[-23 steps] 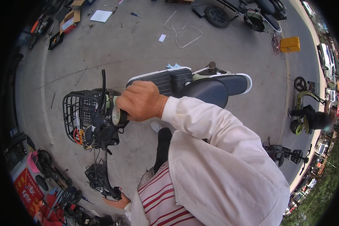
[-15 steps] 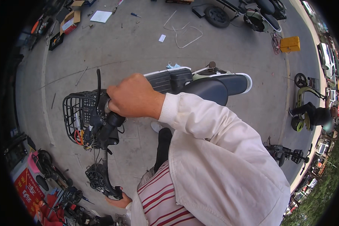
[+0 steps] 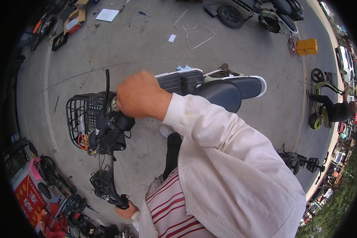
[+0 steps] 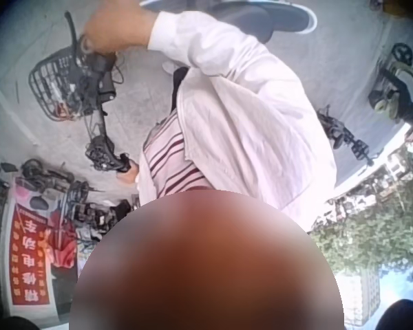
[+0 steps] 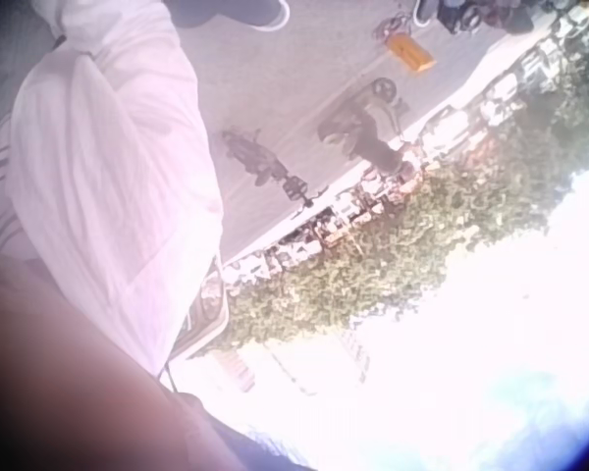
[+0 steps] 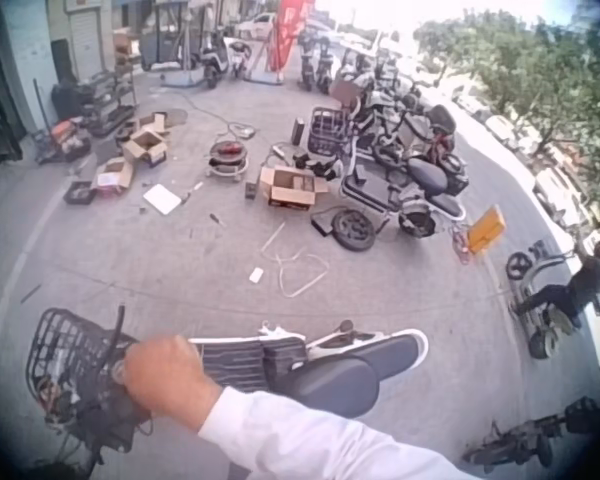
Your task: The person works on the front wiring of an electric scooter in a repair shop. They use pliers to strip and cut wires, then connect and wrap a small cylindrical component with tape. The scooter remains stationary throughout the process.
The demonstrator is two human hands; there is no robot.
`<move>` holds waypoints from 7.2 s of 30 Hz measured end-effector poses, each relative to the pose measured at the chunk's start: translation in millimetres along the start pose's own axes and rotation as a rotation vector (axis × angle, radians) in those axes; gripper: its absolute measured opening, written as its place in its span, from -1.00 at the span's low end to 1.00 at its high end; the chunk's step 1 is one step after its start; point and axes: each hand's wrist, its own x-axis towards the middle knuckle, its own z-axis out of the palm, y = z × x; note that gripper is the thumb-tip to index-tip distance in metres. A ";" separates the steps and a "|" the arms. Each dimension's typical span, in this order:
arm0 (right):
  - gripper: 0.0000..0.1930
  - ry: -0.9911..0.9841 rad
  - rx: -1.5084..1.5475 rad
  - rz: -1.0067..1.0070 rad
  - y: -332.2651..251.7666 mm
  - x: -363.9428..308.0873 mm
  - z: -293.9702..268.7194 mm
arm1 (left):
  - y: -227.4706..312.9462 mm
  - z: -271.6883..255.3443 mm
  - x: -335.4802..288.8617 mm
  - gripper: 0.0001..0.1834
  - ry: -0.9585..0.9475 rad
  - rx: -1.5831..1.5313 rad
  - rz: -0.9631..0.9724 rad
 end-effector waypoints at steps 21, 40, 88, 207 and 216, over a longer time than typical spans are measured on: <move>-0.63 0.107 -0.214 0.139 15.7 25.2 -3.6 | 31.7 -45.7 56.8 -0.73 -0.162 -0.250 -0.074; -0.65 -0.137 -0.454 -0.136 58.9 106.2 -14.8 | 40.1 -40.5 53.0 -0.74 -0.308 -0.517 -0.059; -0.77 0.616 1.245 0.998 -253.0 -499.4 400.1 | -29.0 -21.0 26.2 -0.44 -0.760 -1.093 0.401; -0.63 1.444 0.572 2.025 -368.9 291.0 259.6 | 453.5 120.6 554.6 -0.50 -2.070 0.228 1.958; -0.55 1.823 0.799 1.994 -365.8 323.7 229.7 | 364.2 122.1 549.8 0.21 -2.019 0.093 2.483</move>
